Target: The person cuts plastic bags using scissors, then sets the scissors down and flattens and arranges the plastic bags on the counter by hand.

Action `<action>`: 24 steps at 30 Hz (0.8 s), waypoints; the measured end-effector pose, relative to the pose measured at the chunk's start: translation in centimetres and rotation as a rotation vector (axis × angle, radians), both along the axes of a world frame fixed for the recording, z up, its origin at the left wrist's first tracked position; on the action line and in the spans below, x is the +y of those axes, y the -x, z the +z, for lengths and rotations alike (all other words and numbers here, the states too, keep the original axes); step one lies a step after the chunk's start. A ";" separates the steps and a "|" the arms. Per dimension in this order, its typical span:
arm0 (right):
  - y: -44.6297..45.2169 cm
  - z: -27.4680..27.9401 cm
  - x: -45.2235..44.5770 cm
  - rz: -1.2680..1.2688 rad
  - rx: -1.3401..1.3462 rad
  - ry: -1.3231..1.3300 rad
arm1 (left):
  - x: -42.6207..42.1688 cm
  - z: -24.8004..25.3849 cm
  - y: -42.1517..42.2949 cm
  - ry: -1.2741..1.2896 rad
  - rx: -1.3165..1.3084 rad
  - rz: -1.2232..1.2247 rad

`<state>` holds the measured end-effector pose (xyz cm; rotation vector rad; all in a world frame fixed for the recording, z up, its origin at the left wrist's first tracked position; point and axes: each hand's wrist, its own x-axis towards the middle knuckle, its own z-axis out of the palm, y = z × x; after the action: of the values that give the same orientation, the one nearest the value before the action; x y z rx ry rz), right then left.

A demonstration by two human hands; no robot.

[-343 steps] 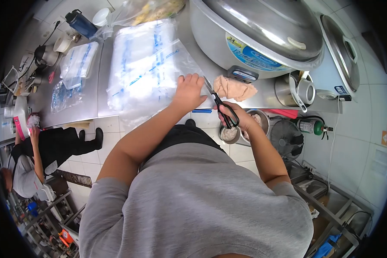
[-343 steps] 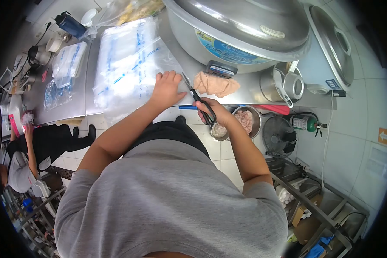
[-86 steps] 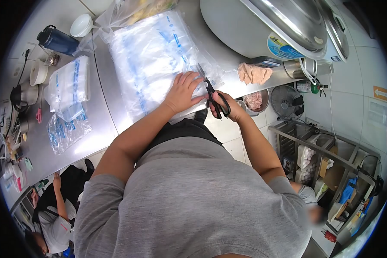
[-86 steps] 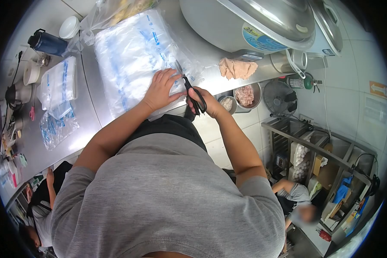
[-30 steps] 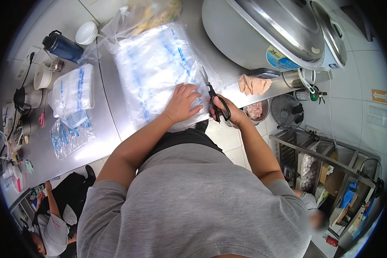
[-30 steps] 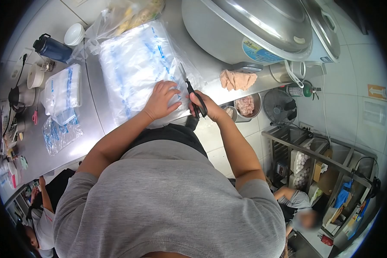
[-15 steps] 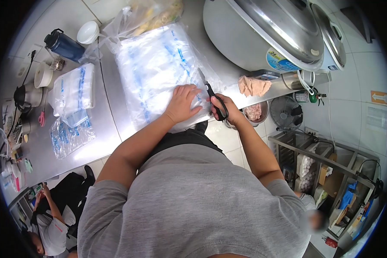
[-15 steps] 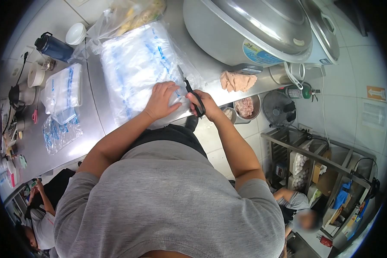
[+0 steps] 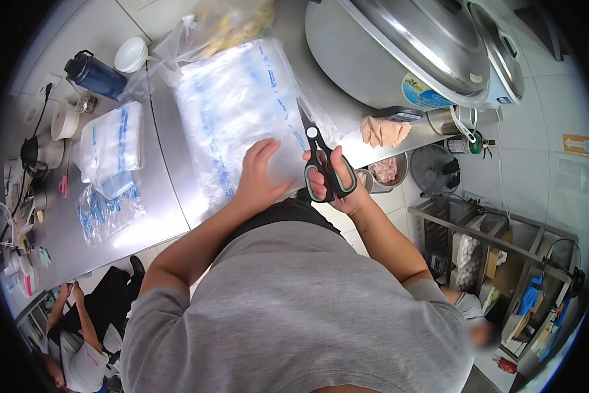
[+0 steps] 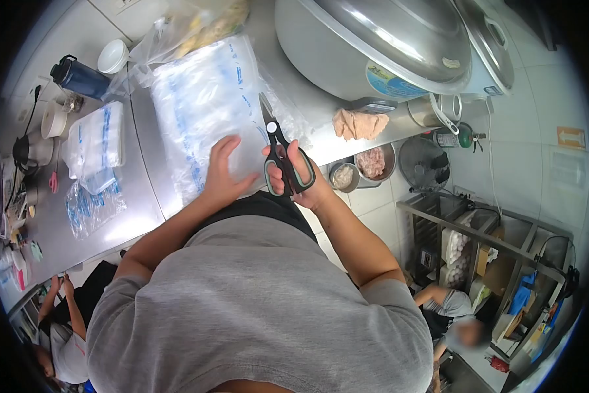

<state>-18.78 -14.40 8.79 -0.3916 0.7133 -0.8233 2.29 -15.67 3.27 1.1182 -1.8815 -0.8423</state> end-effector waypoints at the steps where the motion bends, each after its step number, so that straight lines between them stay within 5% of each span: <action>1: -0.2 0.3 -0.2 -0.016 -0.067 -0.038 | 0.7 0.2 -1.5 -0.179 0.022 -0.046; 5: 0.3 0.2 -1.0 -0.053 -0.276 -0.119 | 2.3 1.2 -2.3 -1.055 0.402 -0.259; 8: 1.4 0.3 -1.2 -0.038 -0.393 -0.166 | 2.4 2.2 0.1 -1.329 0.705 -0.425; 14: 4.7 0.7 -0.7 0.075 -0.474 -0.263 | 6.1 -4.0 7.2 -1.325 0.966 -0.345; 18: 8.5 -0.3 -0.1 0.294 -0.248 -0.192 | 7.3 -3.3 10.4 -1.273 1.524 -0.112; 21: 10.4 -0.9 0.3 0.429 0.004 -0.067 | 7.2 -1.5 10.6 -1.221 1.639 0.101; 24: 11.7 -2.9 0.9 0.472 0.190 0.089 | 7.6 -2.1 12.4 -1.200 1.402 0.400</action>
<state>-30.50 -13.54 5.86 -0.6944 0.7223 -0.3745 -10.06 -8.11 1.15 0.9298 0.1094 -1.8662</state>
